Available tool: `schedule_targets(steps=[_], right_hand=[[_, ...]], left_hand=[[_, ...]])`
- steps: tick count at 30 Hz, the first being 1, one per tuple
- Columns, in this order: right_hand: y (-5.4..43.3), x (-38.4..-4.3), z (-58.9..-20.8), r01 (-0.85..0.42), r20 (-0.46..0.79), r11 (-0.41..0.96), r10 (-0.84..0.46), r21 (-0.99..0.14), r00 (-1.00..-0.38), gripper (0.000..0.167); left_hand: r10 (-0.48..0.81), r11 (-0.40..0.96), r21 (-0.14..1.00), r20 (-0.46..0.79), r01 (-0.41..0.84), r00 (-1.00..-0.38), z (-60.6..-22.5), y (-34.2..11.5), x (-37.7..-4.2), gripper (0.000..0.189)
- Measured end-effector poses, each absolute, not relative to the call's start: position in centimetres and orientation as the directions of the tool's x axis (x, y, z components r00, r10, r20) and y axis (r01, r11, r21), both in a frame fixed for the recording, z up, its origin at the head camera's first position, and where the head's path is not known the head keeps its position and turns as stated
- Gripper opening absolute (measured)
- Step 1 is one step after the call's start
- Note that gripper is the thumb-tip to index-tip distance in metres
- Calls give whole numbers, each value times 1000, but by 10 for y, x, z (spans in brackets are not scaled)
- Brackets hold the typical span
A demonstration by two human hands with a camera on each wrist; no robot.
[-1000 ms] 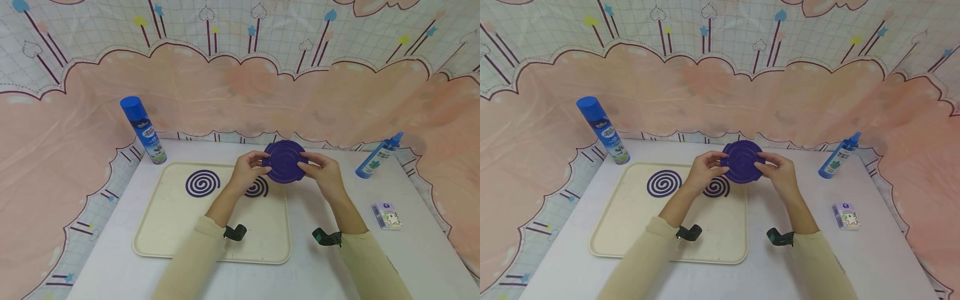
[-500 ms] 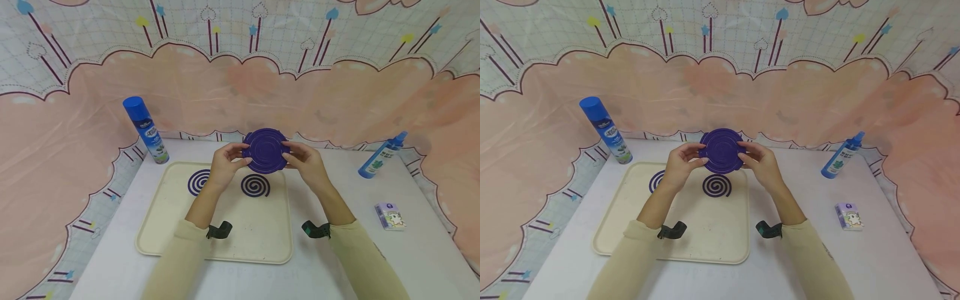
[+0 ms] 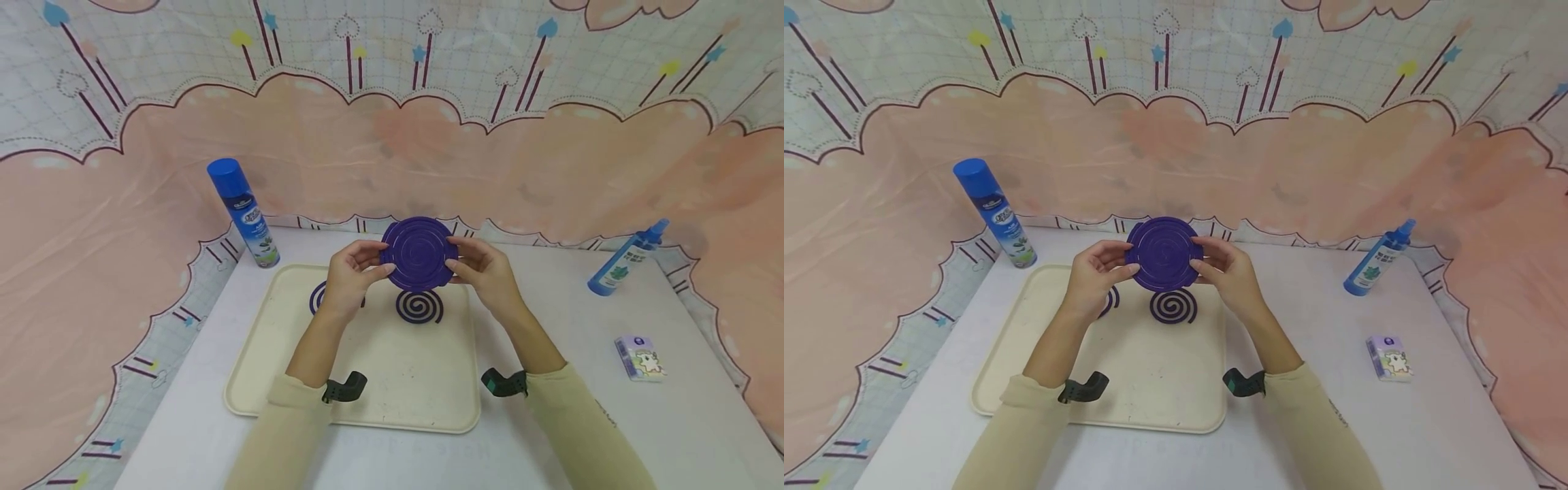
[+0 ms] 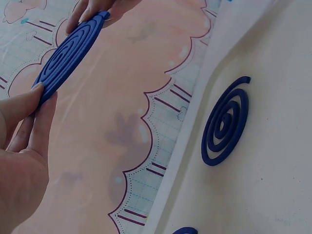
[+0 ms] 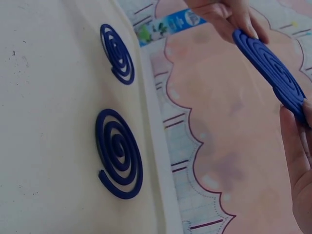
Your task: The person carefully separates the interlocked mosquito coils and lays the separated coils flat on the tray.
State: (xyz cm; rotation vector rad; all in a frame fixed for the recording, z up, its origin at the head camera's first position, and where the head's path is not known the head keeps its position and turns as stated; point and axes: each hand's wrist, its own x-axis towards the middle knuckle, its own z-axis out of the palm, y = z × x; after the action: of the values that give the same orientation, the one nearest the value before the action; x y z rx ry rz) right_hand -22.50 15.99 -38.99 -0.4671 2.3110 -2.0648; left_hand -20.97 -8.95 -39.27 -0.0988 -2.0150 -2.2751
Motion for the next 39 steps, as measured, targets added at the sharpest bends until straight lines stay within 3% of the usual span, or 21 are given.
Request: schedule_targets(steps=[39], right_hand=[[161, -219, -398, -164, 146, 62, -233, -984, -962, 51]], left_hand=[[43, -191, 979, 81, 72, -996, -400, -93, -205, 36]])
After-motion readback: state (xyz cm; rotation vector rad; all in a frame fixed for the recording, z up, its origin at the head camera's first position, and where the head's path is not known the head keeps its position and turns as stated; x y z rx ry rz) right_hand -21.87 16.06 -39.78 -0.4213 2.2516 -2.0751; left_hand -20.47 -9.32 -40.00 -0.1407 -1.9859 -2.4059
